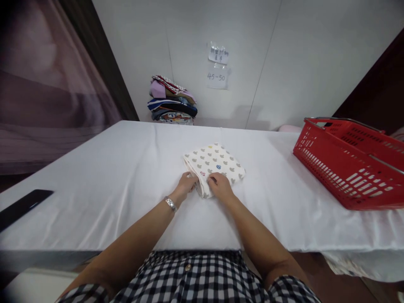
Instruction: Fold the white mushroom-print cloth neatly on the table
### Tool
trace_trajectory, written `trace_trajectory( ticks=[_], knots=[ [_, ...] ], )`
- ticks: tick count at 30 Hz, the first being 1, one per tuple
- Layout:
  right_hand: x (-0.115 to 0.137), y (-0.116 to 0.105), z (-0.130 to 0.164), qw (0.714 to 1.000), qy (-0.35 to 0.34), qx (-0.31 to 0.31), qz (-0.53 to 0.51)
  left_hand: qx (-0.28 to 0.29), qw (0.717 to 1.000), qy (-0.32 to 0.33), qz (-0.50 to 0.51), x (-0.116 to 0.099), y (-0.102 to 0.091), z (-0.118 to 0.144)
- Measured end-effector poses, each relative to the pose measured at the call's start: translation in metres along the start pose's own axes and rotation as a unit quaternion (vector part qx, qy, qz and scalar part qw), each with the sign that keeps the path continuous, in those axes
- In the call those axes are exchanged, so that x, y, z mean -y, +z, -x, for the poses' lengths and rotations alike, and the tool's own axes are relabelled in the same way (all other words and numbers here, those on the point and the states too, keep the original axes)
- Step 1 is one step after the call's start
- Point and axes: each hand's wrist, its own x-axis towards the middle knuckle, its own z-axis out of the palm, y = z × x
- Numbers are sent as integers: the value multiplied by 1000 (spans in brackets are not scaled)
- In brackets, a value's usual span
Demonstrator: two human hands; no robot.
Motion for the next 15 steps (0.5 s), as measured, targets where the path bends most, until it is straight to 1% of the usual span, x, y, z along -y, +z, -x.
trace_trajectory(
  ticks=[2,4,7,9,12,15],
  knots=[
    [-4,-5,-9,1000,12,6,2,-18,1000,13,-14,0,-1,-8],
    [-12,-13,-23,1000,23,-2,18,-39,998,35,-33,1,-2,-16],
    [-31,-24,-47,995,22,-29,95,-67,995,52,-54,3,-3,-26],
    [-45,-27,-57,986,31,-19,165,-74,995,43,-47,3,-4,-28],
    [-60,-24,-60,968,59,24,243,-70,996,42,-30,3,-6,-26],
    [-67,-18,-52,963,49,37,263,-58,997,45,-7,6,-10,-22]
  ],
)
